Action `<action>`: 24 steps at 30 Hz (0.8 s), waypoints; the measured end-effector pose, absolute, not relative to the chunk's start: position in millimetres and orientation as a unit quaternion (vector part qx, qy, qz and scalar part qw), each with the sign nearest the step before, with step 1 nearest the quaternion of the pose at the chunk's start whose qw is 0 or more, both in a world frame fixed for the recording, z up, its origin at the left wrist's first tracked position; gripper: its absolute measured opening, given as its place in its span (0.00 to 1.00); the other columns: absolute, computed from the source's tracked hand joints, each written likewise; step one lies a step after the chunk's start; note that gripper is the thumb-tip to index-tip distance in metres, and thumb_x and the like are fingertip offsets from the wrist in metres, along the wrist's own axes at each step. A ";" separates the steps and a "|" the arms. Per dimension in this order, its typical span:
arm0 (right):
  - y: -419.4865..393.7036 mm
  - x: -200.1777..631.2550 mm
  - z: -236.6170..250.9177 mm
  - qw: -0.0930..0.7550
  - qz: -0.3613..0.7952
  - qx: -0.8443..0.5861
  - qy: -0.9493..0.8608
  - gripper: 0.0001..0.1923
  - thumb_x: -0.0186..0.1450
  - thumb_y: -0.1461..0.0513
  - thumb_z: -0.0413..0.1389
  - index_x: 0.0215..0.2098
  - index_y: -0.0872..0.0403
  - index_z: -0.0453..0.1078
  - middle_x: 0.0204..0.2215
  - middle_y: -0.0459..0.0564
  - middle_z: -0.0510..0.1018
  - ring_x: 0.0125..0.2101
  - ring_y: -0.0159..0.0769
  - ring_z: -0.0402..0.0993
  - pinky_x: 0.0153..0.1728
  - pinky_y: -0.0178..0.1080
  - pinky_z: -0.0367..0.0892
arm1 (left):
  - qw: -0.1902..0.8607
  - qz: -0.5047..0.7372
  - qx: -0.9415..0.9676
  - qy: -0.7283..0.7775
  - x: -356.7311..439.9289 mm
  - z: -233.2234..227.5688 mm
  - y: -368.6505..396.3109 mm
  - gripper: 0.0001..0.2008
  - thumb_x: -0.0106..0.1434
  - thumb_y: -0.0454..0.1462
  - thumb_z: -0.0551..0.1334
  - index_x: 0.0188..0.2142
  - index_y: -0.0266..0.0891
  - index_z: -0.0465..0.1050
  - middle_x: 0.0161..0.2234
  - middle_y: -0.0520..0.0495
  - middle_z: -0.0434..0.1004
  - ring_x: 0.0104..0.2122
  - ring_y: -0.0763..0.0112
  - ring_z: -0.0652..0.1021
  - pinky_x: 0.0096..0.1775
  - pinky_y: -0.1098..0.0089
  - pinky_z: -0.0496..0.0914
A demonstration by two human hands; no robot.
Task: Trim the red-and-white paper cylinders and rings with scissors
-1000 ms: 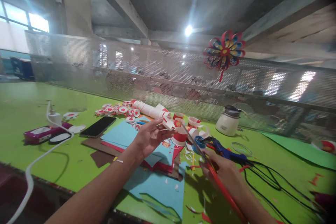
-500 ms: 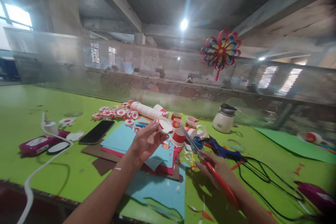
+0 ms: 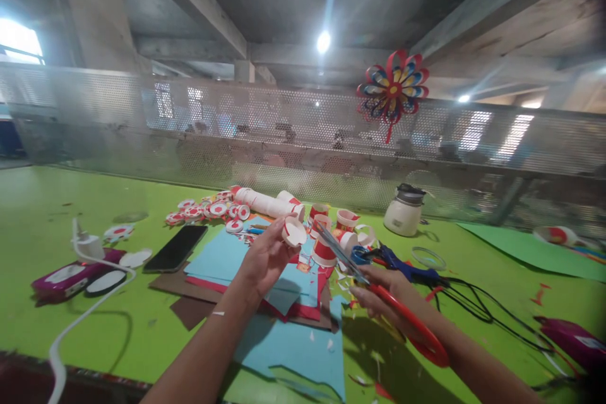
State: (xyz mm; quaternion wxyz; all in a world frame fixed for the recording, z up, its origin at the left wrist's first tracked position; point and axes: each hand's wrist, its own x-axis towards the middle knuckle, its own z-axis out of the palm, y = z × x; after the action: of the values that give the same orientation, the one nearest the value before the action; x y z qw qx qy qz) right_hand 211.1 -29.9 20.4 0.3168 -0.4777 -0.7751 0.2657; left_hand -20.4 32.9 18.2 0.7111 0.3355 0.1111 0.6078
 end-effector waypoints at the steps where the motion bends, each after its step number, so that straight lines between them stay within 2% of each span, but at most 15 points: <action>1: -31.4 209.0 22.7 0.317 0.285 -0.472 -0.772 0.17 0.62 0.51 0.50 0.36 0.56 0.69 0.20 0.43 0.69 0.19 0.30 0.66 0.20 0.33 0.62 | 0.710 0.606 0.340 0.113 -19.8 17.8 33.3 0.09 0.60 0.36 0.60 0.40 0.36 0.73 0.37 0.47 0.75 0.34 0.73 0.74 0.34 0.73 0.69; 5: -33.6 201.9 31.6 0.326 0.328 -0.456 -0.760 0.16 0.61 0.50 0.52 0.34 0.55 0.69 0.20 0.42 0.68 0.19 0.28 0.66 0.20 0.31 0.63 | 0.699 0.598 0.371 0.129 -19.8 17.7 32.6 0.09 0.60 0.37 0.60 0.38 0.35 0.73 0.36 0.47 0.75 0.35 0.73 0.74 0.36 0.71 0.70; 10: -26.5 196.8 39.6 0.311 0.350 -0.417 -0.779 0.16 0.63 0.50 0.51 0.32 0.56 0.68 0.20 0.43 0.68 0.20 0.27 0.66 0.22 0.31 0.64 | 0.691 0.585 0.391 0.168 -23.0 18.1 32.7 0.12 0.59 0.39 0.61 0.41 0.36 0.71 0.40 0.44 0.75 0.37 0.67 0.76 0.38 0.65 0.72; 15: -20.3 199.9 34.7 0.296 0.365 -0.396 -0.789 0.16 0.64 0.51 0.51 0.34 0.56 0.68 0.20 0.43 0.68 0.20 0.28 0.65 0.23 0.32 0.63 | 0.681 0.581 0.410 0.175 -23.0 16.0 36.6 0.14 0.56 0.36 0.64 0.43 0.37 0.71 0.39 0.45 0.75 0.35 0.68 0.77 0.32 0.72 0.71; 18: -19.4 206.2 29.2 0.275 0.415 -0.376 -0.782 0.16 0.64 0.51 0.51 0.36 0.56 0.67 0.21 0.43 0.68 0.20 0.28 0.66 0.23 0.33 0.64 | 0.677 0.597 0.401 0.158 -23.1 14.2 37.4 0.15 0.56 0.33 0.63 0.45 0.39 0.70 0.40 0.47 0.75 0.35 0.73 0.76 0.33 0.73 0.71; 21: -20.7 212.2 24.9 0.269 0.454 -0.357 -0.771 0.18 0.65 0.49 0.48 0.34 0.56 0.66 0.21 0.44 0.68 0.20 0.29 0.66 0.23 0.33 0.63 | 0.683 0.587 0.407 0.151 -23.7 12.2 36.2 0.16 0.56 0.31 0.62 0.46 0.40 0.70 0.41 0.45 0.75 0.37 0.71 0.76 0.36 0.71 0.70; 24: -25.9 216.0 24.2 0.265 0.438 -0.338 -0.789 0.19 0.67 0.50 0.45 0.30 0.55 0.65 0.23 0.46 0.70 0.23 0.30 0.67 0.26 0.34 0.63 | 0.682 0.573 0.428 0.154 -23.6 9.7 35.2 0.17 0.56 0.31 0.62 0.46 0.39 0.71 0.42 0.43 0.75 0.38 0.69 0.75 0.38 0.70 0.69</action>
State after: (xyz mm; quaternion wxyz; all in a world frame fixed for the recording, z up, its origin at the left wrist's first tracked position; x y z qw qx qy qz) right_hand 216.0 -25.9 24.2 0.2647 -0.3383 -0.7895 0.4384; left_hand -23.6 35.2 9.7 0.6822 0.4276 0.1538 0.5728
